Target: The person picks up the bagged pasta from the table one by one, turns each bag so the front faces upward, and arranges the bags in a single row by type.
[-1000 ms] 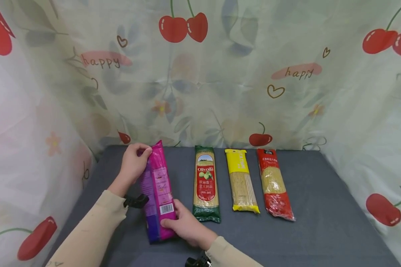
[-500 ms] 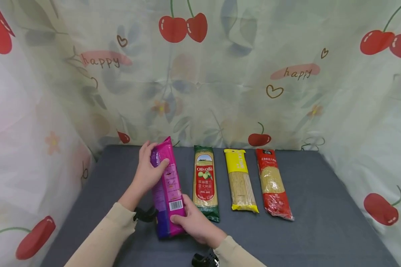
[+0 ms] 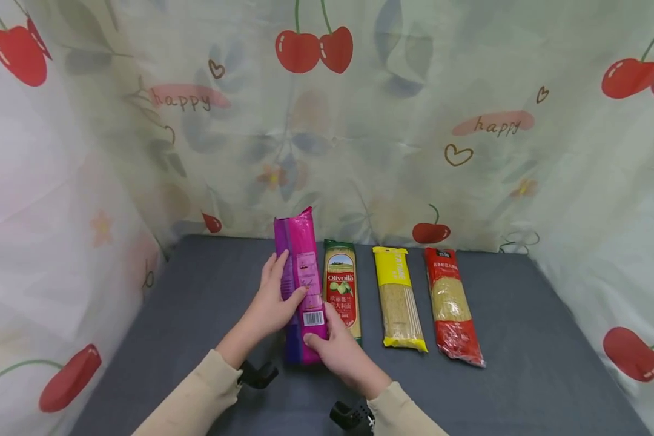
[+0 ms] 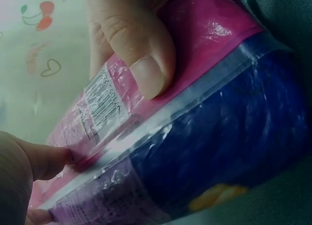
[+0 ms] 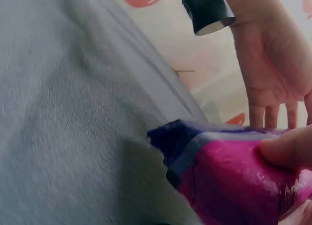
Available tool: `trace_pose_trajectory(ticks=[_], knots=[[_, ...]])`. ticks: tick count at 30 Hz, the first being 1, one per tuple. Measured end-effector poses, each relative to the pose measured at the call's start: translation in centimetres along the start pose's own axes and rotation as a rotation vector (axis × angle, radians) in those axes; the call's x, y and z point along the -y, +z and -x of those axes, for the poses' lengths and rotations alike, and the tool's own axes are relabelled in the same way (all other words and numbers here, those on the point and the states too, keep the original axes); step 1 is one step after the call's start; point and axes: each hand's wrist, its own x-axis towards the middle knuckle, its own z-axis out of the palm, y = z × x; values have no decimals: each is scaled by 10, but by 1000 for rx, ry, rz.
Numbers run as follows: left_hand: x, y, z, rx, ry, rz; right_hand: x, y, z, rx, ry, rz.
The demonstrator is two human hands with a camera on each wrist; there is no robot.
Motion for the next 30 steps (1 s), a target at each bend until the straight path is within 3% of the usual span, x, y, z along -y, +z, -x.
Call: trace_pose_trajectory(ticks=[6,13,16,18,23,30], knots=[[-6,-1,3,-29,-53,-17,5,-3,3,-57,-35,211],[-10,-6,6,29,-83,14,14,-5,2,-77,-109,362],[-12,-9,6,81,-116,119,17,-5,1,-90,-128,422],[-13,-11,6,117,-153,270,18,-5,1,-94,-137,458],[-18,-14,5,117,-217,566,23,-3,1,-75,-174,510],[-19,-12,4,12,-257,633,22,6,-2,-72,-231,554]])
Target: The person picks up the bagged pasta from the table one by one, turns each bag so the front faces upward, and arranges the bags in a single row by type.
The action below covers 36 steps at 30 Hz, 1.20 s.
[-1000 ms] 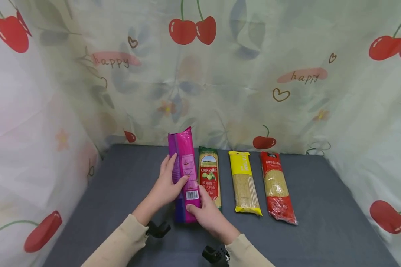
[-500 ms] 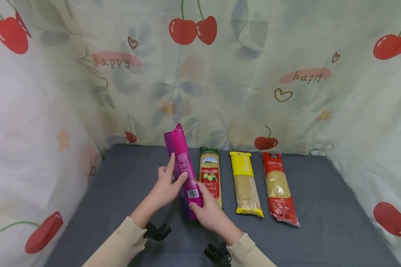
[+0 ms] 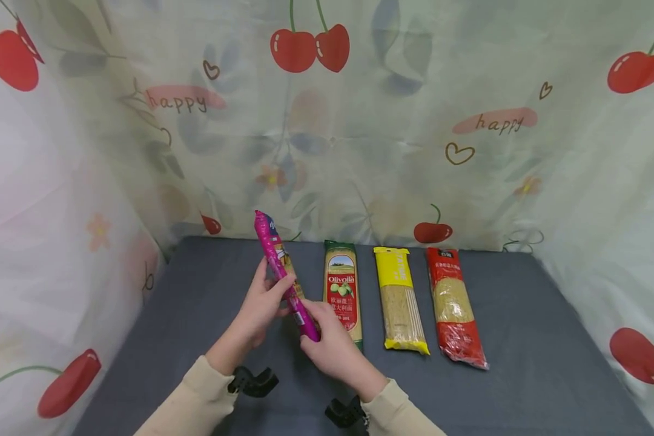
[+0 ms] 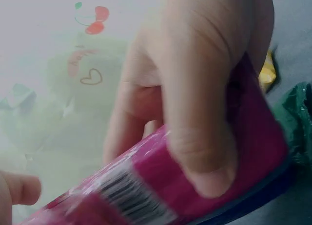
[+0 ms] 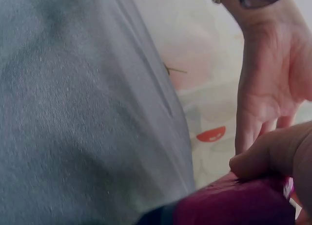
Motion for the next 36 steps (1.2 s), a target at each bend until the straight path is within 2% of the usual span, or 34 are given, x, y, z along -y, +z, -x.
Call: trace_pose_trajectory(ticks=[3,6,20,25,31,36], knots=[[4,-2,0,-60,-8,14,2,4,0,19,9,-2],[7,-3,-1,-89,-4,29,4,8,1,34,33,-10],[14,-6,-5,-120,-27,31,3,12,5,52,47,34],[15,-8,-6,-106,-20,34,0,14,6,14,34,-34],[16,-9,-6,-96,-36,56,-9,14,6,-103,-24,-148],[17,-8,-7,-92,-51,81,-16,10,7,-142,31,-252]])
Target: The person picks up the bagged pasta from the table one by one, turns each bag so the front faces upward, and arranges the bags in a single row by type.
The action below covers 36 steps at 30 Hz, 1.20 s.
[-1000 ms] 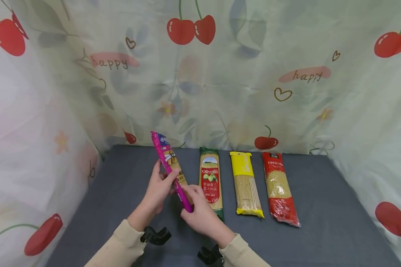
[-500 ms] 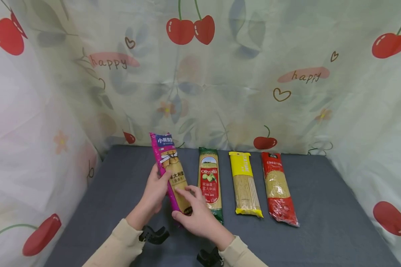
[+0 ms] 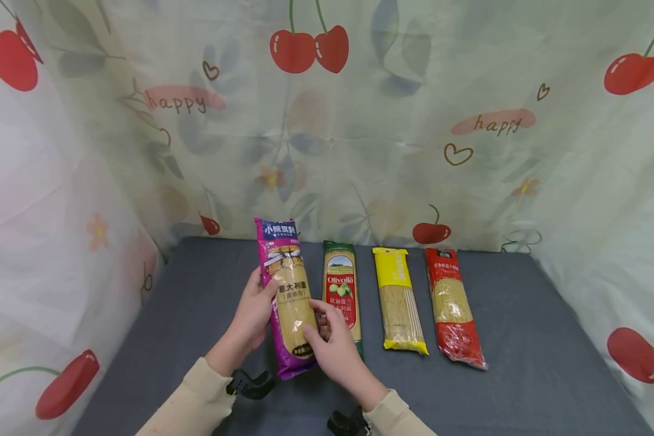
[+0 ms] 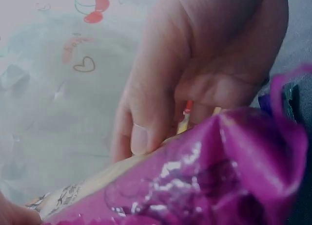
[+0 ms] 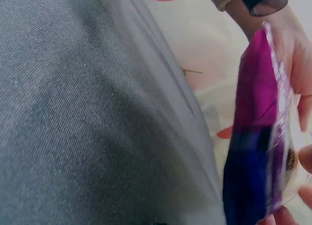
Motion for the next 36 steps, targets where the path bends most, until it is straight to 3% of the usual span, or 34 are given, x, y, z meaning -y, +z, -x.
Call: trace_pose_trajectory(ticks=[8,11,25,31,36], knots=[[-2,1,1,22,9,-17,-6,-4,0,86,207,-45],[-1,2,0,36,20,-44,-7,-5,0,127,248,-76],[19,-6,1,86,119,-177,-8,-3,0,173,151,-33],[30,-12,0,105,176,-334,-9,-1,-1,183,144,-1],[40,-18,-3,130,138,-446,-9,-2,-1,183,186,-19]])
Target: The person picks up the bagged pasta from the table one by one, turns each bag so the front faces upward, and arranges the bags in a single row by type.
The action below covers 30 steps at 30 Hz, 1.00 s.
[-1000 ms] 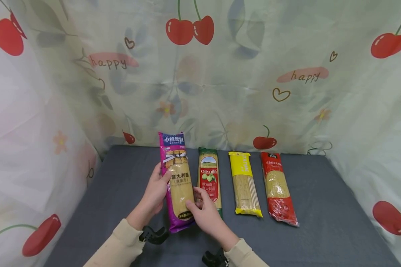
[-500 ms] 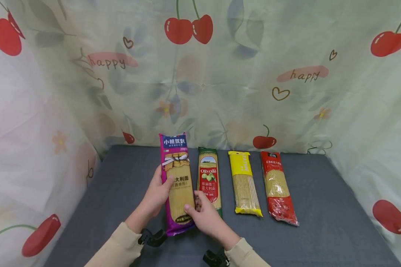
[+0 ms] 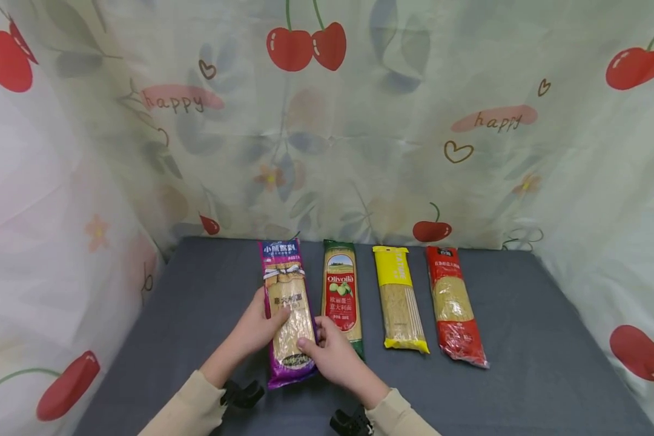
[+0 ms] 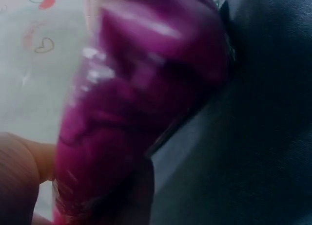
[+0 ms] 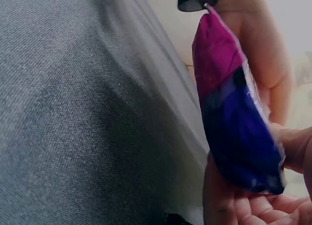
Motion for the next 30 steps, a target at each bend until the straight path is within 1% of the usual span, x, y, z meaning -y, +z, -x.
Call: trace_pose_trajectory(ticks=[4,6,10,12,16,19,21,24,28,30], knots=[[8,-1,1,45,-57,-10,0,1,0,3,43,-1],[11,-1,1,75,-70,-5,-1,2,0,3,51,0],[18,-3,-2,99,-106,0,-2,4,-1,-9,59,10],[21,-4,-4,95,-118,8,-2,5,-3,-13,65,10],[25,-7,-9,55,-147,29,-2,7,-8,7,86,-36],[25,-10,-10,21,-144,26,-2,8,-13,44,99,-100],[25,-11,-11,12,-133,43,-1,8,-15,53,109,-122],[23,-13,-11,5,-107,68,-2,8,-20,33,119,-129],[23,-13,-12,11,-83,59,-5,12,-26,-11,103,-76],[25,-12,-12,11,-87,41,-8,15,-29,-22,88,-30]])
